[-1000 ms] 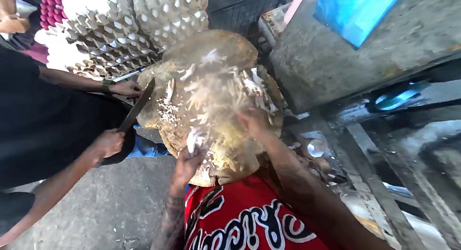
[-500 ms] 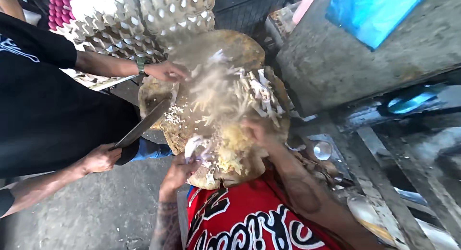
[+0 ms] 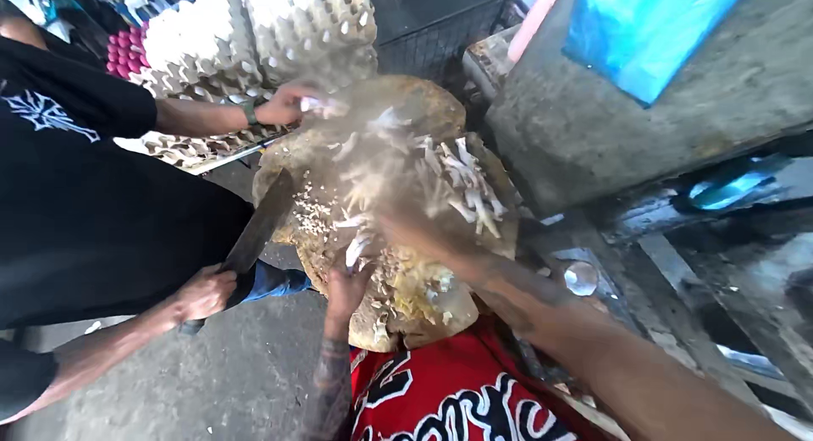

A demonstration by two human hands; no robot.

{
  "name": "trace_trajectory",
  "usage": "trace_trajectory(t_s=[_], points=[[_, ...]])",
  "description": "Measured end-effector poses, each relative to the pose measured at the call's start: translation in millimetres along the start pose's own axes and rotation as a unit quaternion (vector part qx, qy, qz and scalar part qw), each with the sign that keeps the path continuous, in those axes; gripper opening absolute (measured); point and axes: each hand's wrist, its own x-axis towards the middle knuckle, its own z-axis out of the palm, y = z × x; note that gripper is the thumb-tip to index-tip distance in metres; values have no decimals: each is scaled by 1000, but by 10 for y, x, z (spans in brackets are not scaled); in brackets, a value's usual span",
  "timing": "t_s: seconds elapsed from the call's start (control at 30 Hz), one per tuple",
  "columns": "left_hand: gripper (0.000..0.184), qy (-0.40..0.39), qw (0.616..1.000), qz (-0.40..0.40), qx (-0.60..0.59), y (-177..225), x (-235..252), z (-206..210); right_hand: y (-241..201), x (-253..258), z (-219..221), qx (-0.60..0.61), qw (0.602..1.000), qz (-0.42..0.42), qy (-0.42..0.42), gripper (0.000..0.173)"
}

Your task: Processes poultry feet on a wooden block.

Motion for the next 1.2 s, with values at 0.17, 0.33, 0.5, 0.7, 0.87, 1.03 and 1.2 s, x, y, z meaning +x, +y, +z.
trace_trajectory(t_s=[0.17, 0.33, 0.5, 0.7, 0.87, 1.03, 1.2], points=[[7, -41, 991, 7, -125, 308, 30, 314, 305, -378, 222, 316, 930, -57, 179, 22], [21, -69, 980, 27, -187, 325, -10, 413, 425, -415, 468, 453, 856, 36, 248, 19], [24, -94, 980, -19, -175, 392, -94, 400, 612, -429, 393, 493, 809, 127, 293, 20], [17, -79, 968, -71, -228, 206, -310, 154, 976, -662, 207, 413, 879, 123, 202, 23], [18, -14, 995, -29, -90, 124, -107, 58, 612, -812, 64, 154, 982, 105, -20, 74], [45, 20, 979, -6, 204, 15, 128, -29, 371, -188, 23, -7, 989, 117, 94, 40], [25, 34, 972, 159, 172, 75, 66, 117, 457, -54, -76, -88, 996, 12, 1, 34]])
